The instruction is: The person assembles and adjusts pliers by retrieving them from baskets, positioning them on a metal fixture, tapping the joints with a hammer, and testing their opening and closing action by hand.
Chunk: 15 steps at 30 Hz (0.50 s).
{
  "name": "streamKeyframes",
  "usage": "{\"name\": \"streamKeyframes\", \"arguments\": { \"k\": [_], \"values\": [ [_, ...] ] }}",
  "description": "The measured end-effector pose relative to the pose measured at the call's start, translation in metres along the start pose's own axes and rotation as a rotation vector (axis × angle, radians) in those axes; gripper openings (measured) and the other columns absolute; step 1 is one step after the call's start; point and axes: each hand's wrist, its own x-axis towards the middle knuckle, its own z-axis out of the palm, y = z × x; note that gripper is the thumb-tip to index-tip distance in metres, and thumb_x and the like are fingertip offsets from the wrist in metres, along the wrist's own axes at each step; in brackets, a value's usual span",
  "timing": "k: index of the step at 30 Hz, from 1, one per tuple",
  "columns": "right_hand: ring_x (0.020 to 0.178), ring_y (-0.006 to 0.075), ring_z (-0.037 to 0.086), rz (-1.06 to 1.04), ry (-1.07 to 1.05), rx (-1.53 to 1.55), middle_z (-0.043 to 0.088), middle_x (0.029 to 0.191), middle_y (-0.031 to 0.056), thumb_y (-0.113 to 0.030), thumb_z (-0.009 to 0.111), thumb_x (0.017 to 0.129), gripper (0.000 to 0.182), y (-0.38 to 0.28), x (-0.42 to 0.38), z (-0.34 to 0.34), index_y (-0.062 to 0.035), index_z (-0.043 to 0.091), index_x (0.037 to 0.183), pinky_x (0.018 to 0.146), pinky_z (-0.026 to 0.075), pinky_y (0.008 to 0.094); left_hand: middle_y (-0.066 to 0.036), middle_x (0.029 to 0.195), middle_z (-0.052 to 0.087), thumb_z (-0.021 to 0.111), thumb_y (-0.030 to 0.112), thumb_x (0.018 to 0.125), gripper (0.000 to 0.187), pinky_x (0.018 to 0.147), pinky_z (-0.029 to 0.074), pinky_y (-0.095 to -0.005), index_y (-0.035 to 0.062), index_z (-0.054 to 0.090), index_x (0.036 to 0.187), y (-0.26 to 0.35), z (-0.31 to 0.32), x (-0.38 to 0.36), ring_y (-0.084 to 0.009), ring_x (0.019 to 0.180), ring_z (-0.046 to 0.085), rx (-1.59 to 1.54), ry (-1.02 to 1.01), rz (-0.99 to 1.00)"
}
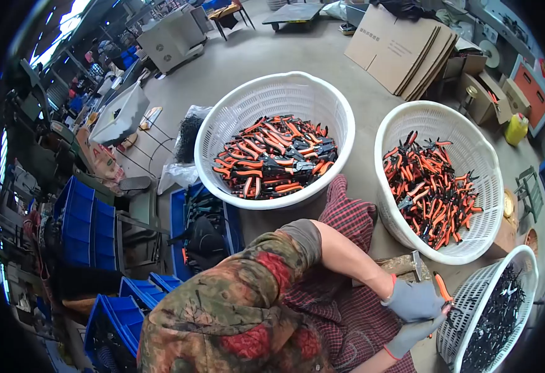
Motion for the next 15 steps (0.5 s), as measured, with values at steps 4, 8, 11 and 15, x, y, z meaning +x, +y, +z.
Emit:
{"name": "streamKeyframes", "arguments": {
  "k": [4,8,11,15],
  "values": [
    [0.125,0.0233,0.039,-0.071,0.008,-0.172,0.038,0.138,0.0139,-0.031,0.031,0.098,0.052,0.008,-0.001,-0.036,0.0040,0.032,0.137,0.105,0.029,0.0349,-0.016,0.066,0.058,0.062,0.034,0.071,0.034,0.052,0.046,-0.0454,0.0006,0.058,0.071,0.000,-0.008,-0.003,-0.0350,0.057,0.059,-0.302,-0.178,0.093],
    [0.124,0.0230,0.039,-0.124,-0.067,-0.285,0.038,0.137,0.0139,-0.031,0.031,0.098,0.052,0.012,0.016,-0.069,0.0029,0.032,0.137,0.105,0.029,0.0347,-0.018,0.069,0.058,0.060,0.037,0.074,0.035,0.058,0.047,-0.0412,0.0018,0.059,0.072,-0.031,-0.004,0.002,-0.0344,0.062,0.060,-0.115,0.203,-0.103],
    [0.124,0.0228,0.039,-0.149,-0.168,-0.344,0.038,0.137,0.0139,-0.031,0.031,0.098,0.051,0.011,0.028,-0.080,0.0021,0.031,0.138,0.105,0.028,0.0346,-0.011,0.061,0.058,0.053,0.036,0.082,0.035,0.056,0.048,-0.0396,0.0014,0.061,0.082,-0.039,0.003,-0.007,-0.0274,0.057,0.060,-0.675,-0.440,-0.498],
    [0.126,0.0226,0.036,-0.030,-0.347,-0.091,0.037,0.138,0.0151,-0.032,0.029,0.099,0.052,0.012,0.045,-0.097,0.0021,0.030,0.138,0.107,0.024,0.0353,-0.005,0.056,0.056,0.052,0.031,0.086,0.032,0.037,0.041,-0.0292,0.0027,0.063,0.075,-0.032,-0.032,-0.015,-0.0156,0.039,0.049,-1.096,-0.689,-0.653]
  ]
}}
